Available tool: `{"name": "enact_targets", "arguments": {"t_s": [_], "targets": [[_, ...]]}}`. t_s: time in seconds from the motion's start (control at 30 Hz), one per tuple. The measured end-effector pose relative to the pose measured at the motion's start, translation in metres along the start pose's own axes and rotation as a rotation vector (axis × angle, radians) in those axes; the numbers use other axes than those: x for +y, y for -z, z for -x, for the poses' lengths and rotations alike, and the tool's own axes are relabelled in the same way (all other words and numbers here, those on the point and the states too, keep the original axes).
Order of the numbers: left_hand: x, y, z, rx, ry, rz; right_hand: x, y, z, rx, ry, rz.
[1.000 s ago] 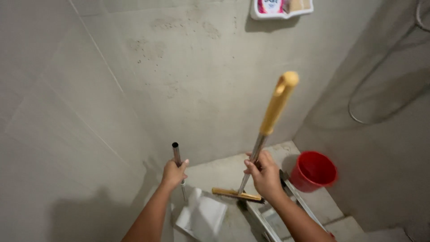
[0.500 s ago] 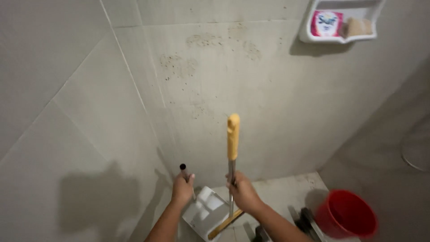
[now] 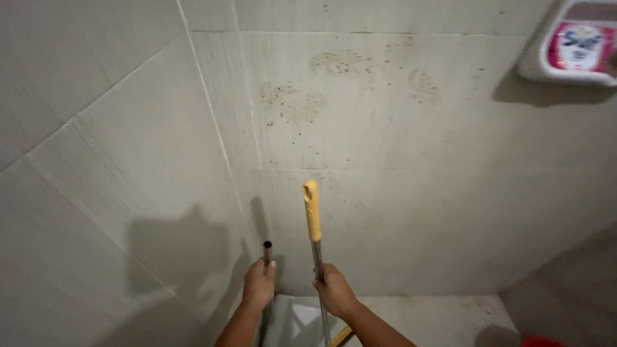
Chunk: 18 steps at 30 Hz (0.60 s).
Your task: The person moves a trash bin and then picks up a broom and dustpan to sweep the floor. They gather debris into the dustpan and then place the cleaning tools against the wall.
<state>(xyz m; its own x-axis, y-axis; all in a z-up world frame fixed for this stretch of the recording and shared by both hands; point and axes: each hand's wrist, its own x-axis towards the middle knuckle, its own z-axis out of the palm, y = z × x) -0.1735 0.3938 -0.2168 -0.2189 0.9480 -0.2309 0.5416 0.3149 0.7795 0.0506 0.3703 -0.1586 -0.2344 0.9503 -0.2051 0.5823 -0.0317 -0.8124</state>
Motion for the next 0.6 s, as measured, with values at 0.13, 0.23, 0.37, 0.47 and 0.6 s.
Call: {"name": "enact_targets", "arguments": {"t_s": [0.13,0.23,0.37,0.47,0.6], "targets": [[-0.016,0.009,-0.019,0.083,0.088,0.12,-0.007,-0.012,-0.032,-0.019,0.001,0.004],[-0.013,0.022,-0.027,0.057,0.19,0.303,-0.008,-0.026,-0.053,0.0,-0.003,-0.084],[-0.011,0.027,-0.031,0.034,0.051,0.354,0.012,-0.05,-0.084,0.035,0.051,-0.102],[-0.005,0.032,-0.031,-0.049,-0.068,0.488,-0.008,-0.054,-0.09,0.071,0.079,-0.06],[-0.014,0.032,-0.051,-0.124,-0.12,0.413,-0.029,-0.061,-0.096,0.126,0.11,-0.031]]}}
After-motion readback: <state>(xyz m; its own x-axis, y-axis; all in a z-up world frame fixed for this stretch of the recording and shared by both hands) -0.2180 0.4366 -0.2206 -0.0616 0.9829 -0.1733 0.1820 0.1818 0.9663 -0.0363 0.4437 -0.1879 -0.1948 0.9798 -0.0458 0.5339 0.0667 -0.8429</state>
